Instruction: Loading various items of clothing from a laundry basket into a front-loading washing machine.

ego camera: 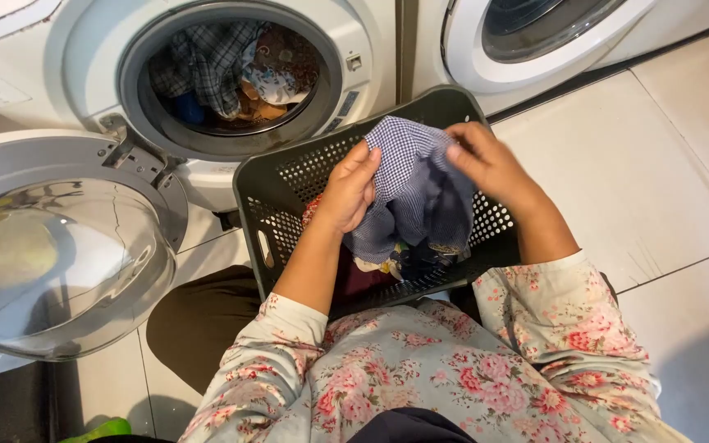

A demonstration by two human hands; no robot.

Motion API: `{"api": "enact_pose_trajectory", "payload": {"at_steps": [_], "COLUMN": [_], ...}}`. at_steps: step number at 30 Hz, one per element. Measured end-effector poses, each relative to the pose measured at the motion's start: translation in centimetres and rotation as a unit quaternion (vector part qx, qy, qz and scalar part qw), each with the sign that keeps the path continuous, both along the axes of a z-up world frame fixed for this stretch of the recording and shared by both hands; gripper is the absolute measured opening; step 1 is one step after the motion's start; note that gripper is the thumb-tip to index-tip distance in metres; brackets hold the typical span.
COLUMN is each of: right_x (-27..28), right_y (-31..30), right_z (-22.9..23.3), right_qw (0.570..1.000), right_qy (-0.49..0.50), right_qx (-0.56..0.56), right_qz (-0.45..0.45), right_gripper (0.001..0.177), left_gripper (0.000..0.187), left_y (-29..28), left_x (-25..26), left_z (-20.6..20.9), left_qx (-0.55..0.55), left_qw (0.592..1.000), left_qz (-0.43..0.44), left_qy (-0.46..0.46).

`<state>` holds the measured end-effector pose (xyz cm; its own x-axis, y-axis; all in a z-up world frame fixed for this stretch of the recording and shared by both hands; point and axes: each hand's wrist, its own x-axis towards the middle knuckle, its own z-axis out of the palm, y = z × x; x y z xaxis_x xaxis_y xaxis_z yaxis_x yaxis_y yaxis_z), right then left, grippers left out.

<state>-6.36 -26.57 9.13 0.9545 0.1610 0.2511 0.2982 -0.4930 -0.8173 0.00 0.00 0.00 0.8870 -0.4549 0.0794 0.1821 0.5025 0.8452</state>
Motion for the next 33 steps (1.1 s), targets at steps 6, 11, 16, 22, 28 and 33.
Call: {"api": "enact_pose_trajectory", "payload": {"at_steps": [6, 11, 16, 22, 28, 33], "right_x": [-0.3, 1.2, 1.9, 1.1, 0.9, 1.7], "right_y": [3.6, 3.0, -0.4, -1.9, -1.0, -1.1], "right_z": [-0.7, -2.7, -3.8, -2.4, -0.7, -1.8], "right_qw": [0.992, 0.974, 0.986, 0.979, 0.937, 0.943], "right_qy": [0.065, 0.085, 0.029, -0.017, 0.047, 0.045], "right_qx": [-0.112, -0.194, -0.036, 0.078, 0.260, 0.242], "right_qz": [0.010, -0.083, -0.160, -0.190, -0.228, -0.226], "right_gripper": [0.081, 0.031, 0.027, 0.020, 0.021, 0.020], "left_gripper": [0.048, 0.052, 0.055, 0.052, 0.092, 0.115], "left_y": [0.1, 2.2, 3.4, 2.7, 1.3, 1.9], "left_x": [-2.4, -1.3, -0.8, 0.9, -0.5, 0.7], "left_z": [7.0, 6.9, 6.2, 0.9, 4.7, 3.3], "left_qx": [-0.053, -0.066, -0.041, 0.024, 0.307, 0.131], "left_qw": [0.997, 0.996, 0.998, 0.999, 0.935, 0.908], "left_qz": [-0.052, -0.063, -0.055, -0.027, 0.167, 0.379], "left_qy": [-0.016, -0.004, 0.000, 0.027, -0.060, -0.123]}}
